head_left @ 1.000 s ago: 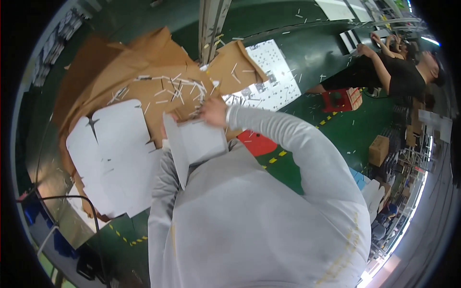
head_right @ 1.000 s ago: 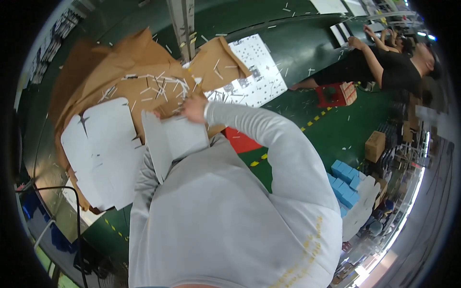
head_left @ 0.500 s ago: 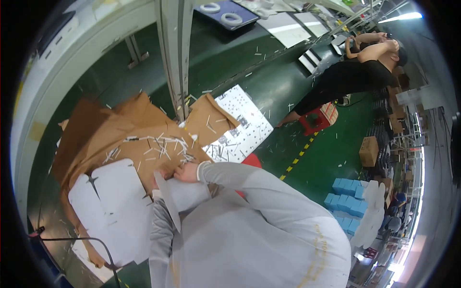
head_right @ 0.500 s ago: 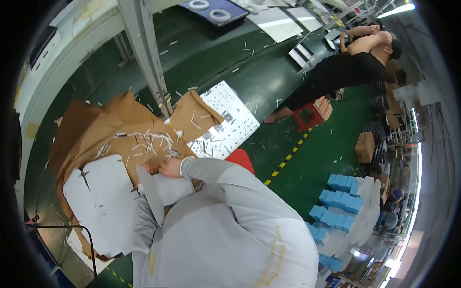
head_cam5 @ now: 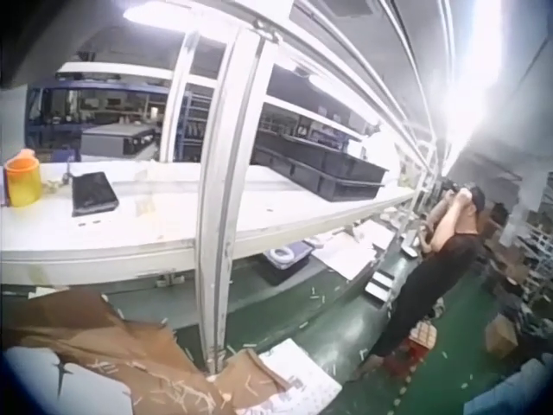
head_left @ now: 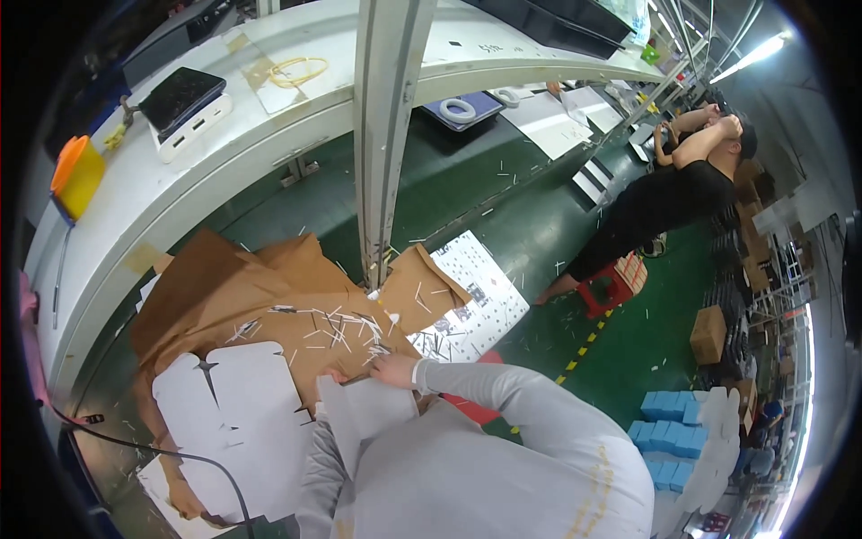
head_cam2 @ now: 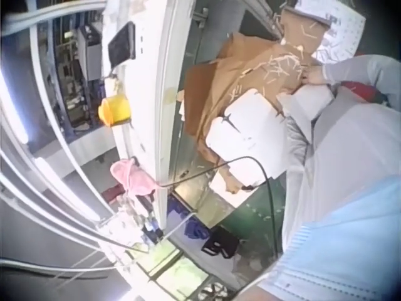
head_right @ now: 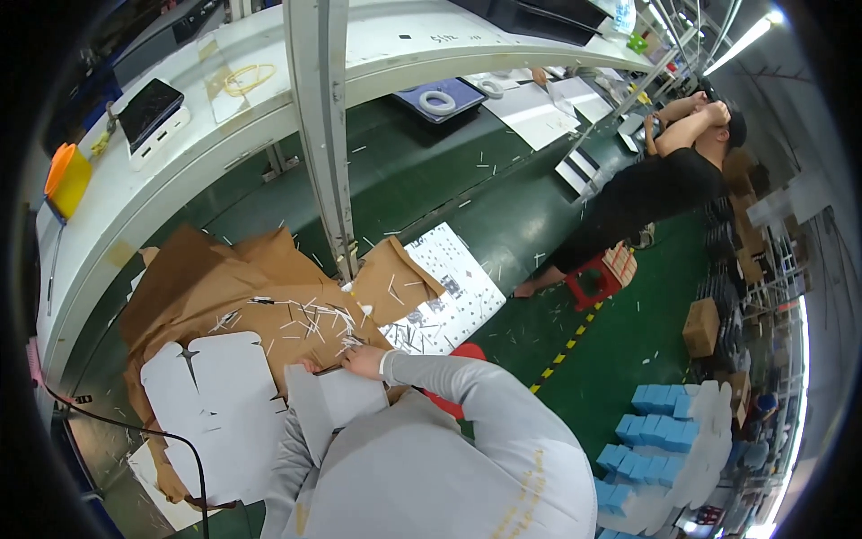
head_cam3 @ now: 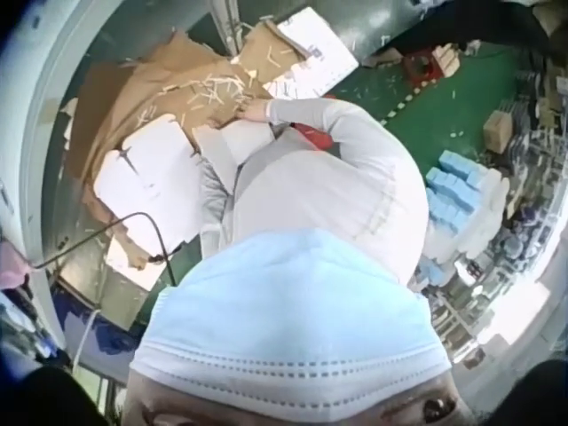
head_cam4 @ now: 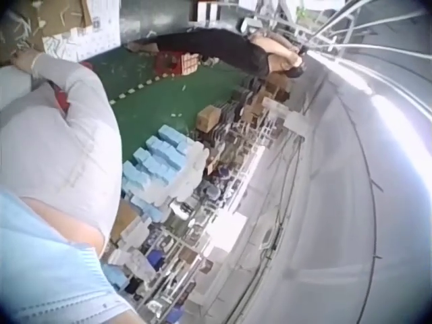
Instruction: Folding white cardboard boxes at an assembly line station.
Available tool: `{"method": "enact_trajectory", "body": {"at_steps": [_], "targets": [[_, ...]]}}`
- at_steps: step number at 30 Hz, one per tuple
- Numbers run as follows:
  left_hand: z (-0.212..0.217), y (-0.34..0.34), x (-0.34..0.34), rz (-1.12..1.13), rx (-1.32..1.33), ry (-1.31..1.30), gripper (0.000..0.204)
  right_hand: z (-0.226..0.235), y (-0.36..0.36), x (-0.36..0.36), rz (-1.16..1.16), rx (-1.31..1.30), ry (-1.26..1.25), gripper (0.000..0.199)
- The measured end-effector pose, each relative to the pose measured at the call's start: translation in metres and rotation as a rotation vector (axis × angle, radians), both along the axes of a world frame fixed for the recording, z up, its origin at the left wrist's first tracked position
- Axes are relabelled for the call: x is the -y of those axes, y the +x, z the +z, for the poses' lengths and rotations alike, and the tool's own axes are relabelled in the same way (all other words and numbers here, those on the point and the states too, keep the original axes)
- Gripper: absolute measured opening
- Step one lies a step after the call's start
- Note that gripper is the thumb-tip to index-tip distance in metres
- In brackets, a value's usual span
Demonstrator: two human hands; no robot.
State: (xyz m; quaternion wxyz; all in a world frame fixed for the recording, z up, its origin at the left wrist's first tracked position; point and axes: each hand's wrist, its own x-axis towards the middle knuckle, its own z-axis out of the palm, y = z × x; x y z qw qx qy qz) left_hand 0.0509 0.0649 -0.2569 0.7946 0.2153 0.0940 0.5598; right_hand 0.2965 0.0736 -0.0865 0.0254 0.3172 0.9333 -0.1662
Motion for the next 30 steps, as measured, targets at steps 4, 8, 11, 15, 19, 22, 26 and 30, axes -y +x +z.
{"method": "enact_trajectory", "body": {"at_steps": [4, 8, 11, 15, 19, 22, 26, 30], "targets": [[0.050, 0.000, 0.030, 0.503, -1.047, -0.015, 0.029, -0.034, 0.021, -0.001, -0.128, -0.077, -0.105, 0.023], [0.211, -0.038, 0.083, 0.809, -1.866, 0.223, 0.042, -0.182, 0.209, -0.046, -0.773, 0.194, 0.549, 0.019], [0.196, -0.085, 0.098, 0.926, -2.279, 0.141, 0.058, -0.038, 0.281, -0.061, -1.281, 0.281, 0.035, 0.040], [0.214, -0.107, 0.092, 1.107, -2.510, -0.031, 0.059, -0.009, 0.237, -0.055, -1.760, -0.241, 0.636, 0.041], [0.234, -0.120, 0.095, 1.189, -2.652, -0.378, 0.062, -0.068, 0.127, -0.026, -0.910, -0.354, 0.193, 0.022], [0.233, -0.136, 0.109, 1.262, -2.741, -0.538, 0.059, -0.015, -0.030, 0.019, -0.509, -0.427, -0.722, 0.038], [0.251, -0.136, 0.104, 1.165, -2.036, -0.529, 0.024, -0.015, -0.120, 0.033, -0.553, -0.825, -0.998, 0.055], [0.329, -0.106, 0.097, 1.017, -1.808, -0.117, 0.017, 0.057, -0.102, 0.005, -0.571, -0.865, -1.516, 0.057]]}}
